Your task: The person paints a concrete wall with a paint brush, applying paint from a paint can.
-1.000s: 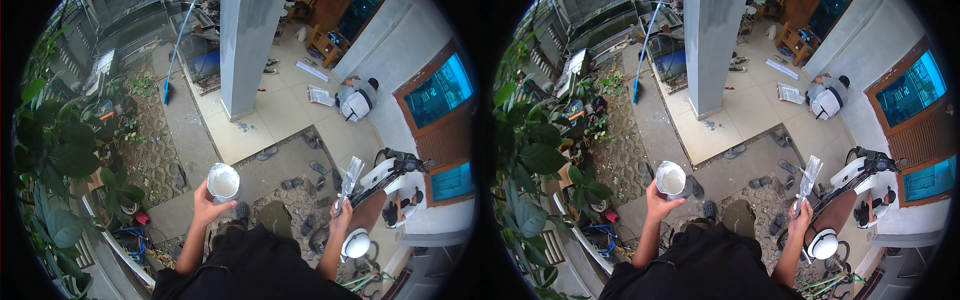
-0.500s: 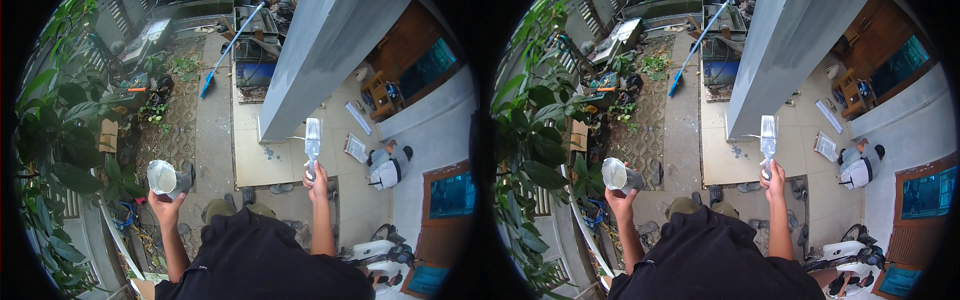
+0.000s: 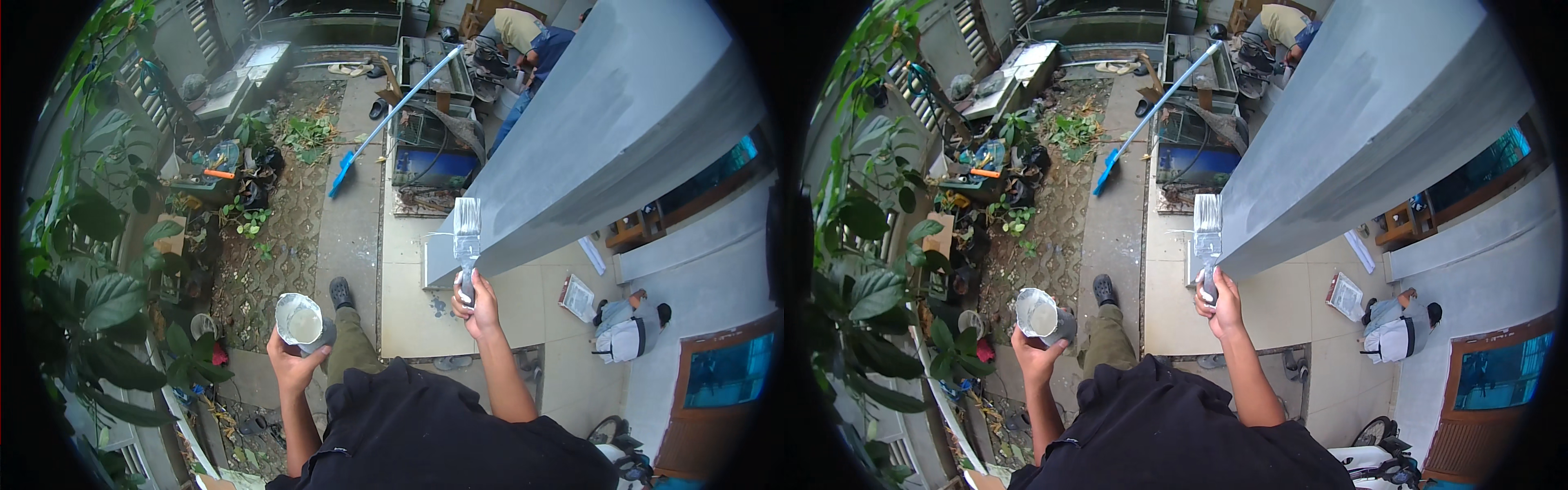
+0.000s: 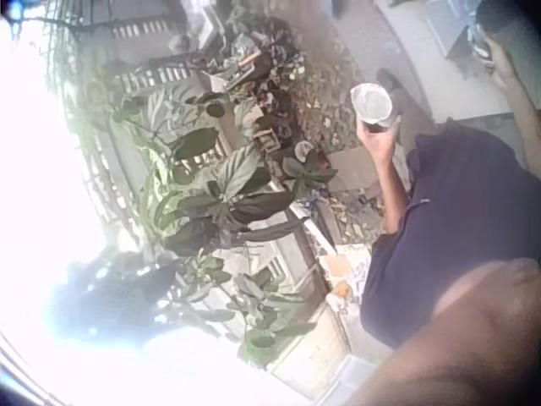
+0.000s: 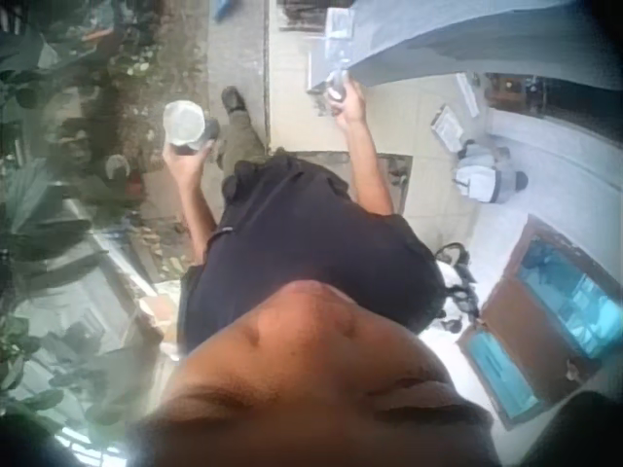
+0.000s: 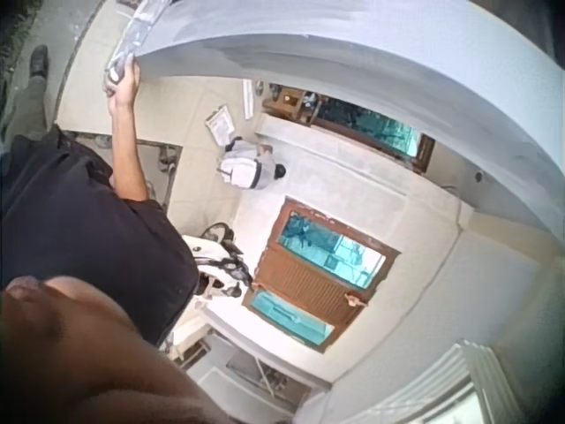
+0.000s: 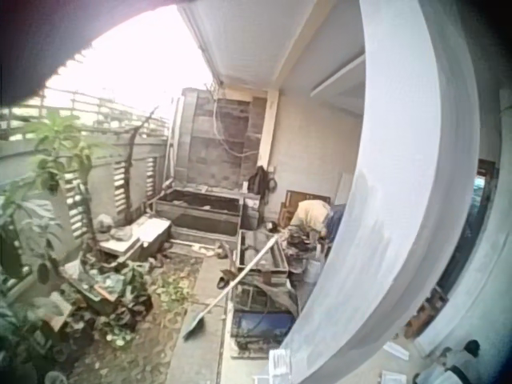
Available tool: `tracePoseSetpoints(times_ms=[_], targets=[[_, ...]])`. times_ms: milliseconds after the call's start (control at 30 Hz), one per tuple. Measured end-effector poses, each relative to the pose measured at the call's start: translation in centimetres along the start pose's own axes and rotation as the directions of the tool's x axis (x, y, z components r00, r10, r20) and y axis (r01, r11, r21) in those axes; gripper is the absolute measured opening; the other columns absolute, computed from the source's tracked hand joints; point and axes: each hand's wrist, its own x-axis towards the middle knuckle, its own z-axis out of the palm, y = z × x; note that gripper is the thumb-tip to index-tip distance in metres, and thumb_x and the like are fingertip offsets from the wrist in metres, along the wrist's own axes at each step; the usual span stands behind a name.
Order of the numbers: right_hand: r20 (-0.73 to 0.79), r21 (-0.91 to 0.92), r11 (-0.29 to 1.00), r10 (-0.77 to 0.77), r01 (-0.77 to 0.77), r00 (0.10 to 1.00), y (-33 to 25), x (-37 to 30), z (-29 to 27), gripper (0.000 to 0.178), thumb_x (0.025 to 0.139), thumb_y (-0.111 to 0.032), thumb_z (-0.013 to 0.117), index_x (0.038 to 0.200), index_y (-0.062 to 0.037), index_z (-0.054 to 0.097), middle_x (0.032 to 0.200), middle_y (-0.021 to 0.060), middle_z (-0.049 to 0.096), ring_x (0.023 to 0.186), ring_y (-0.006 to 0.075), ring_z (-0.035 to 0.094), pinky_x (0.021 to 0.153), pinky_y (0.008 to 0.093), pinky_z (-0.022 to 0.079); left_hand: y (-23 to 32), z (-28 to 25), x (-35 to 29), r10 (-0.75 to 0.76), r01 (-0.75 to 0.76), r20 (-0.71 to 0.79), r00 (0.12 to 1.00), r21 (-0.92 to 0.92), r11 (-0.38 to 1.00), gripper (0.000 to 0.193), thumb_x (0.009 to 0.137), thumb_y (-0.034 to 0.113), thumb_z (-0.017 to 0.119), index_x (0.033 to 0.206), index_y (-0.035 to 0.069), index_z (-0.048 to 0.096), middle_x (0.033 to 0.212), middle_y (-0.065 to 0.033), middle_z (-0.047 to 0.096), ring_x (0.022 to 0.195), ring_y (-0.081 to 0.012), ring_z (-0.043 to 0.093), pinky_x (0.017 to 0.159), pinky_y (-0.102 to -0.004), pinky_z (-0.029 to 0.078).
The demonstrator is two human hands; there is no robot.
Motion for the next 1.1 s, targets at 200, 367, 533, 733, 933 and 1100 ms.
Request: tracePoseSetpoints(times_ms=[200,367,533,733,933,1100], targets=[[-0.101,-0.01,1.0,-0.028,0.027,0.995,-0.4,9.5,5.1,0.042,0.112,-0.042,0.038,0.102,-0.0068,0.057,0.062,0.0007,0.045,0.041,0.0071,0.031,0.038,0.0251,0.023,-2.7,-0.6,15.5,-0.076,0.077,0.204,0.976,0.004,0.997,0.077,0.061,0.007,0.094,0.129,-0.004,0.06,0.117,-0.0086,0.07,0.11,-0.0194,0.067,0.101,-0.0364,0.052],[-0.072,0.146,0.989,-0.001,0.012,0.997,-1.6,15.6,13.2,0.043,0.113,-0.042,0.036,0.098,-0.0068,0.056,0.059,0.0008,0.043,0.041,0.0079,0.029,0.039,0.0268,0.023,0.4,0.3,29.1,-0.092,0.072,0.357,0.929,0.07,0.995,0.075,0.065,0.008,0.094,0.13,-0.005,0.06,0.117,-0.0094,0.069,0.109,-0.0187,0.067,0.1,-0.0339,0.051],[0.004,0.003,1.0,0.006,-0.006,1.0,-2.5,19.1,21.8,0.048,0.112,-0.043,0.036,0.093,-0.0032,0.055,0.057,0.0037,0.044,0.041,0.0087,0.032,0.04,0.0259,0.024,-1.8,1.5,36.8,-0.055,-0.014,0.401,0.915,0.168,0.986,0.072,0.067,0.014,0.093,0.13,-0.005,0.062,0.116,-0.0113,0.067,0.11,-0.019,0.066,0.096,-0.0334,0.053],[0.091,-0.401,0.912,-0.054,0.086,0.994,-2.8,23.6,26.9,0.044,0.112,-0.037,0.044,0.092,-0.002,0.06,0.066,0.001,0.053,0.051,0.0049,0.041,0.046,0.0227,0.03,-0.9,0.5,40.8,-0.076,0.01,0.365,0.928,0.18,0.984,0.073,0.068,0.019,0.094,0.129,-0.005,0.062,0.118,-0.0136,0.069,0.11,-0.0215,0.067,0.097,-0.0359,0.053],[0.207,-0.663,0.72,-0.086,0.204,0.975,-2.7,30.3,29.2,0.04,0.111,-0.031,0.049,0.087,-0.0013,0.06,0.066,-0.0013,0.053,0.059,0.0053,0.043,0.055,0.0255,0.035,-1.1,-1.8,44.2,-0.083,0.026,0.268,0.96,0.211,0.977,0.071,0.068,0.02,0.094,0.128,-0.004,0.064,0.118,-0.0136,0.07,0.11,-0.0216,0.068,0.097,-0.0359,0.053],[0.301,-0.821,0.513,0.014,0.251,0.954,-3.6,36.7,31.4,0.038,0.109,-0.028,0.052,0.083,-0.0009,0.056,0.069,-0.002,0.049,0.069,0.0065,0.042,0.06,0.028,0.036,-2.1,-1.8,48.7,-0.073,0.019,0.163,0.984,0.309,0.951,0.072,0.067,0.022,0.094,0.127,-0.003,0.064,0.118,-0.0147,0.07,0.111,-0.0238,0.069,0.097,-0.0359,0.052]])
